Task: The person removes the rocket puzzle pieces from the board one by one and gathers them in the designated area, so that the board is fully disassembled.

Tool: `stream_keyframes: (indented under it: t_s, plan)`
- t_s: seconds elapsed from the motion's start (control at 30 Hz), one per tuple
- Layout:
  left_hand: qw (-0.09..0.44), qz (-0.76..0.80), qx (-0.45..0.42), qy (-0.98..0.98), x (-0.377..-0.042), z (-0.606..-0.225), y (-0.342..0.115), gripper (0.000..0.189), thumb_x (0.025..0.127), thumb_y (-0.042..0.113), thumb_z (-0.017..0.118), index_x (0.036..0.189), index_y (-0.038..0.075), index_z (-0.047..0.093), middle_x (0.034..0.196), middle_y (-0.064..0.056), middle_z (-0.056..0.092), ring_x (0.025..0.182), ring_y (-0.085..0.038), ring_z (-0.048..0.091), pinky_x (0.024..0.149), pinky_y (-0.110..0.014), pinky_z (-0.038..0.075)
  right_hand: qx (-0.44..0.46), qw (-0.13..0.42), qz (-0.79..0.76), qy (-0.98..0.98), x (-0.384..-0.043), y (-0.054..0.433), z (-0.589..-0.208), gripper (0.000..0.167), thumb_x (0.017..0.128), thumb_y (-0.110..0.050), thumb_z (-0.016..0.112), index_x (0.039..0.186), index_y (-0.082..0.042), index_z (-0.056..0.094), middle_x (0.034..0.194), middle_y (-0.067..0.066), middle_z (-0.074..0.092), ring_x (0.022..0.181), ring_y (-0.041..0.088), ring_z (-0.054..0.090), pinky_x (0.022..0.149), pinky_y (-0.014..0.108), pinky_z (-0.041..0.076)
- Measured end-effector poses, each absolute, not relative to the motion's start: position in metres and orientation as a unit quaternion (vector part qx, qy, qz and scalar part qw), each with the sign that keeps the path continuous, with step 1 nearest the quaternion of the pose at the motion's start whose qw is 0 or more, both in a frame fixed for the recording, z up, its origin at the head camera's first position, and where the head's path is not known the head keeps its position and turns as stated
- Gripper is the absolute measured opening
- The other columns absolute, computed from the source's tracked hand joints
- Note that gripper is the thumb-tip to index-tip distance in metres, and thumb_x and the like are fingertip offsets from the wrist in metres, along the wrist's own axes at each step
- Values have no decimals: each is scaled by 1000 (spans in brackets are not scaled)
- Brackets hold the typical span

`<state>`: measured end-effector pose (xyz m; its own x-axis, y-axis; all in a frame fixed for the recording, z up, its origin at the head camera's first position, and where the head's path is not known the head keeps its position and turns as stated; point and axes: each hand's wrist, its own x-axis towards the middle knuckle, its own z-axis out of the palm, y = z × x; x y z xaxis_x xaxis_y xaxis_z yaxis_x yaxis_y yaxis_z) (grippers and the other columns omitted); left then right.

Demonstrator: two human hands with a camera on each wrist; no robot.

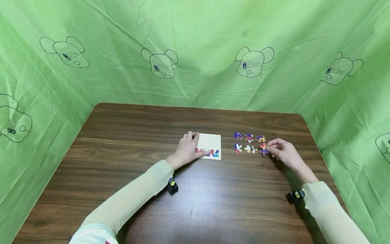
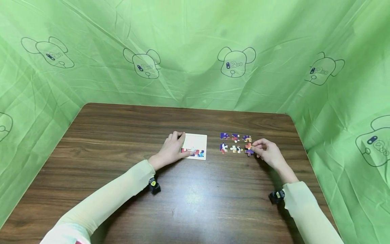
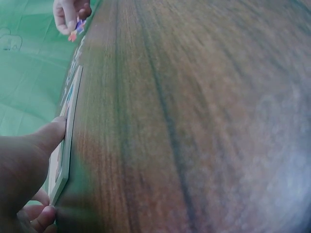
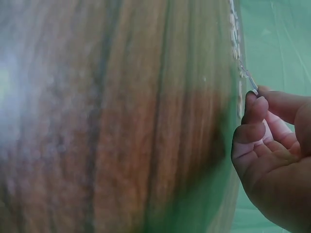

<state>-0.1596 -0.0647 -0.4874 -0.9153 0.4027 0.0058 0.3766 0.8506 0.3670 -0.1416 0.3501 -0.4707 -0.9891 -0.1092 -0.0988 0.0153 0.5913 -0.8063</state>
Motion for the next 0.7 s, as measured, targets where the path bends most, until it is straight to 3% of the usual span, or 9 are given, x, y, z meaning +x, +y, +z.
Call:
stream_keyframes:
  t_s: [0.7]
  plan:
    - [38,189,204,960,-160,-489,-66,101,91,60,72,157,-7,37,147,-24,43,126,-37,44,100,-45,41,-7,95,-419,903,-150,354,-473,30,102,-16,68,116,10,64,79,7,66,64,9,56,52,26,47]
